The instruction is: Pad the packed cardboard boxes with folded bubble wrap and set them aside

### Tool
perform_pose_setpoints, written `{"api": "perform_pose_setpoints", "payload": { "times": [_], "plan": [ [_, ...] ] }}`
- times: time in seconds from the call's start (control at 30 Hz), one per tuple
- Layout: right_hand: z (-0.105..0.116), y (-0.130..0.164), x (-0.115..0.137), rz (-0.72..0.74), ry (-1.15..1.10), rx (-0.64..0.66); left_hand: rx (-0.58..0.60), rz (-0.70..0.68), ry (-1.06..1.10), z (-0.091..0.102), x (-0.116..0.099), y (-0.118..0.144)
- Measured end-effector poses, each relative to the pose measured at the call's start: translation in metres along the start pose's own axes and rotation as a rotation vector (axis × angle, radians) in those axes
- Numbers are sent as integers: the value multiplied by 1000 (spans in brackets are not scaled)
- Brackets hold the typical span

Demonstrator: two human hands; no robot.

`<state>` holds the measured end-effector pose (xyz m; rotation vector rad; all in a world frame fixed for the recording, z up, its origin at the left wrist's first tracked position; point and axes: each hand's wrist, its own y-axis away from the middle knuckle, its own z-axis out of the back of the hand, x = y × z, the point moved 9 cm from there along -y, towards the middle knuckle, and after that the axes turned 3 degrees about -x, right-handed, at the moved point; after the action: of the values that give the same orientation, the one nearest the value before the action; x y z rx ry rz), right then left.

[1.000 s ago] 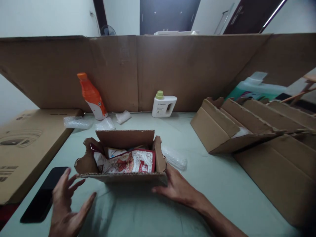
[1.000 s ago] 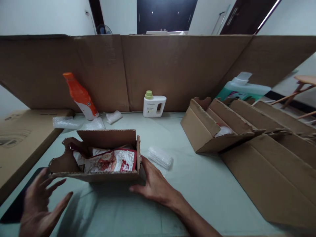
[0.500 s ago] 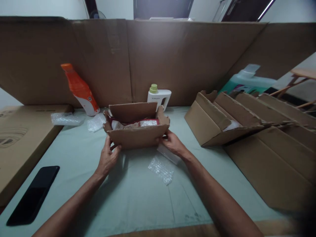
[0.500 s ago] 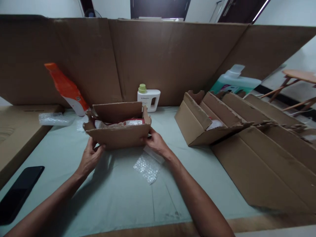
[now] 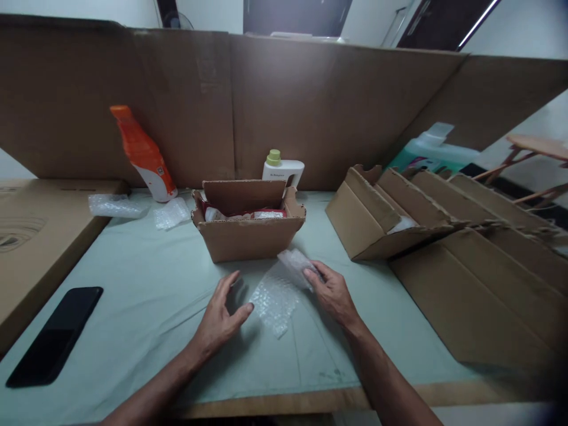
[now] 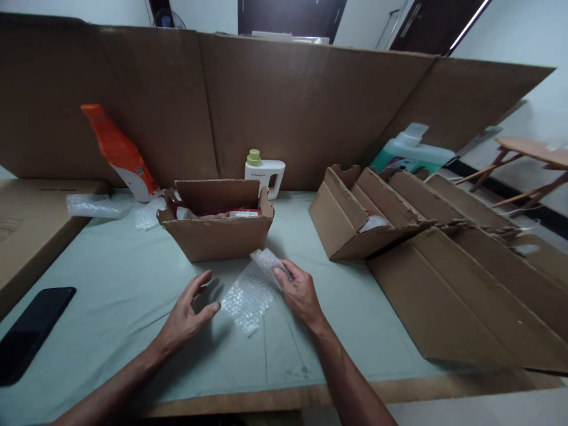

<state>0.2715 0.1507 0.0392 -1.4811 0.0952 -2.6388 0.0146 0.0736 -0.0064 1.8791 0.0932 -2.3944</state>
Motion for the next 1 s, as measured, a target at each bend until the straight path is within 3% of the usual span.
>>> {"api": "perform_pose_setpoints", "payload": {
  "times": [0.17,0.27,0.37,0.47,0.53,0.57,0.67,0.73,0.8,0.87,1.0],
  "plan": [
    [-44,33,21,-290,-637,161,128,130,251,-23,-1,-8],
    [-59,44,4,-438,-762,103,264,246,312,-29,1,-2],
    [-56,49,-20,-490,-760,58,319,373,316,-13,7,6],
    [-25,53,-30,-392,-541,-81,393,428,257,9,13,13],
    [-8,57,-11,-201,-297,-155,453,436,220,17,15,17],
    [-9,59,5,-85,-185,-143,475,434,218,18,15,19],
    [-51,62,55,219,69,20,542,430,269,11,13,29],
    [-88,58,72,324,198,124,561,413,290,7,11,35],
    [-110,47,71,327,240,163,551,399,276,10,13,39],
    [-108,36,59,281,221,135,538,405,248,22,19,41],
    [-50,28,27,169,188,-33,603,431,194,49,32,44]
  ]
}}
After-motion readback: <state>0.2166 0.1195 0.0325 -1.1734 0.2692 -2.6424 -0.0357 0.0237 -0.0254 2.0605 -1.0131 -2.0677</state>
